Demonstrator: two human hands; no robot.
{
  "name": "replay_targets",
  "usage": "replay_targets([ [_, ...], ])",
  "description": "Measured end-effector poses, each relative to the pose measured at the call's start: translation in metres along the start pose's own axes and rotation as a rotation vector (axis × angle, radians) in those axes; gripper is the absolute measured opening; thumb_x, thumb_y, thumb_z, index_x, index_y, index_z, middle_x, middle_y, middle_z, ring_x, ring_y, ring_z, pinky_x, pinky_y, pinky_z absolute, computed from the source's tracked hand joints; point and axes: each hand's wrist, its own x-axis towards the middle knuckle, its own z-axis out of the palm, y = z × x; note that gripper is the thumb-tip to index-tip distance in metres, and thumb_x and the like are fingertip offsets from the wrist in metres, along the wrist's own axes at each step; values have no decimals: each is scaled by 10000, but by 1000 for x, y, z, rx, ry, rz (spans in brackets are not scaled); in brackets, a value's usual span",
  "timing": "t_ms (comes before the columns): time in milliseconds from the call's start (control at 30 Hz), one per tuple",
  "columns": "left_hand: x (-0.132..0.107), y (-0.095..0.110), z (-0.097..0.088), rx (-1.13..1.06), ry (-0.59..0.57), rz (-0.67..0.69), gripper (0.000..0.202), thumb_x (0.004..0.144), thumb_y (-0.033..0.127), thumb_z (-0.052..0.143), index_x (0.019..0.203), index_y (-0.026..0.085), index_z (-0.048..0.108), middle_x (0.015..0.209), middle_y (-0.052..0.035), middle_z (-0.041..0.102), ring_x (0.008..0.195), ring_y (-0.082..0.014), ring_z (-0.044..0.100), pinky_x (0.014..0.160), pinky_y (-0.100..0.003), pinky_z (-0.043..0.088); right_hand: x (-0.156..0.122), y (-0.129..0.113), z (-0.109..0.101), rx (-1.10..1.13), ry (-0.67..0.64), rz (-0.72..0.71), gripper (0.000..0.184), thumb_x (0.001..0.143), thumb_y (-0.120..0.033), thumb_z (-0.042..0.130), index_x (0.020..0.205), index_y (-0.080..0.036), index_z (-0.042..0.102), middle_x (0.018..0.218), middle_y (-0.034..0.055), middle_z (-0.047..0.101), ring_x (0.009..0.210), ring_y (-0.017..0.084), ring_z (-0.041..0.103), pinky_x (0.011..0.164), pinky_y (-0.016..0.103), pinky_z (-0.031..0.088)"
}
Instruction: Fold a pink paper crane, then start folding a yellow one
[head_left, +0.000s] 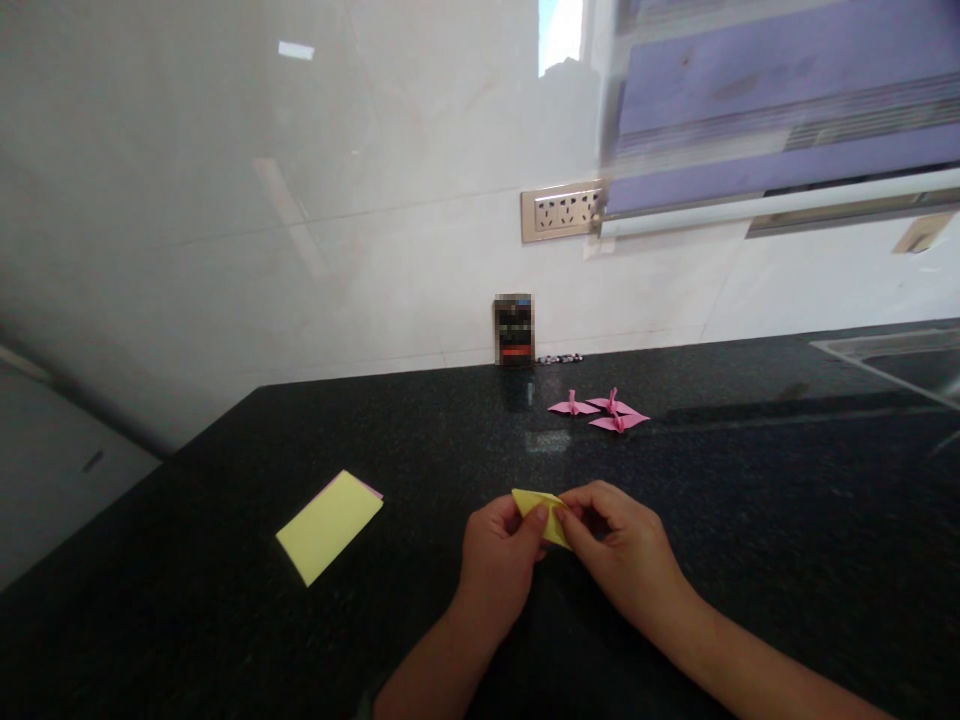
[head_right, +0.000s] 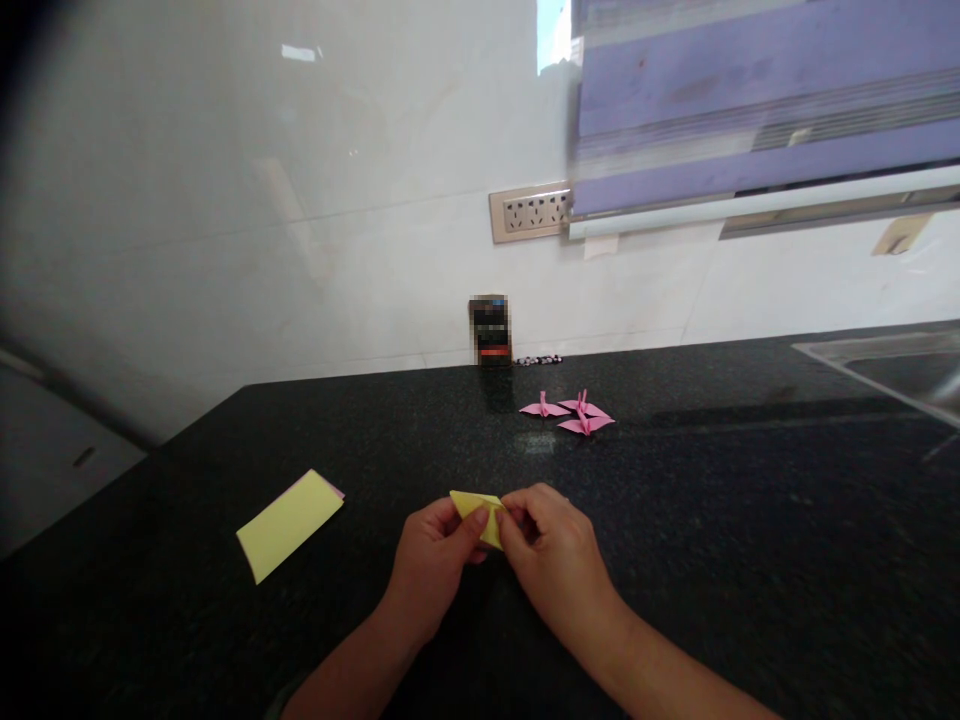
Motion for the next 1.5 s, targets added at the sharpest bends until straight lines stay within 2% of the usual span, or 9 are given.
replay_targets([
  [167,1,-3,2,28,8,-21,226,734,316,522,808,124,615,689,-39,640,589,-138,574,486,-207,433,0,6,-2,-109,-6,-161,130,770,-161,472,751,-166,600,659,34,573,602,147,526,575,278,412],
  [400,2,2,-2,-74,-50,-50,243,745,326,507,816,115,605,715,-47,629,616,-140,574,529,-226,451,3,7,-10,-203,-100,-421,265,810,-187,412,1015,-185,580,848,87,563,743,173,521,638,295,435],
  [733,2,7,-5,-375,-160,-123,269,754,331,489,892,115,571,758,-61,612,587,-116,568,537,-229,458,5,1,-17,-232,-177,-415,259,794,-239,439,988,-197,605,827,80,531,696,163,493,606,285,424],
  [900,2,6,-5,-276,-108,-115,277,716,377,537,823,123,559,685,-22,584,545,-100,543,488,-209,449,6,-2,-18,-170,-220,-398,237,798,-242,436,948,-211,616,814,70,531,689,156,502,615,279,423],
  [1000,3,3,-5,-161,-60,-63,264,720,378,534,802,128,545,654,-10,568,548,-110,540,478,-216,453,5,-4,-16,-45,-185,-331,224,787,-259,460,970,-203,577,833,64,533,735,163,511,635,277,427],
  [1100,4,1,-6,-75,11,21,243,736,367,519,798,135,554,663,-15,576,578,-126,547,496,-225,454,4,-4,-12,91,-121,-94,211,746,-312,524,907,-175,524,739,30,534,646,141,508,554,240,420],
  [1200,4,2,-7,-37,104,89,230,731,348,531,793,133,588,679,-25,598,622,-138,558,558,-235,450,3,-2,-6,148,-210,64,192,674,-343,602,705,-182,502,571,-35,473,496,102,439,447,204,358],
  [1333,4,5,-8,-45,168,140,205,701,325,570,757,134,619,751,-35,616,662,-136,559,571,-219,432,4,1,0,247,-263,112,144,708,-288,557,629,-174,516,541,-41,455,494,94,415,446,195,332],
  [1500,4,4,-6,-151,101,-15,201,677,324,595,695,124,583,525,26,529,431,-68,475,409,-175,346,8,5,0,423,-150,227,140,735,-317,519,697,-182,523,548,-41,439,486,101,419,430,197,341],
])
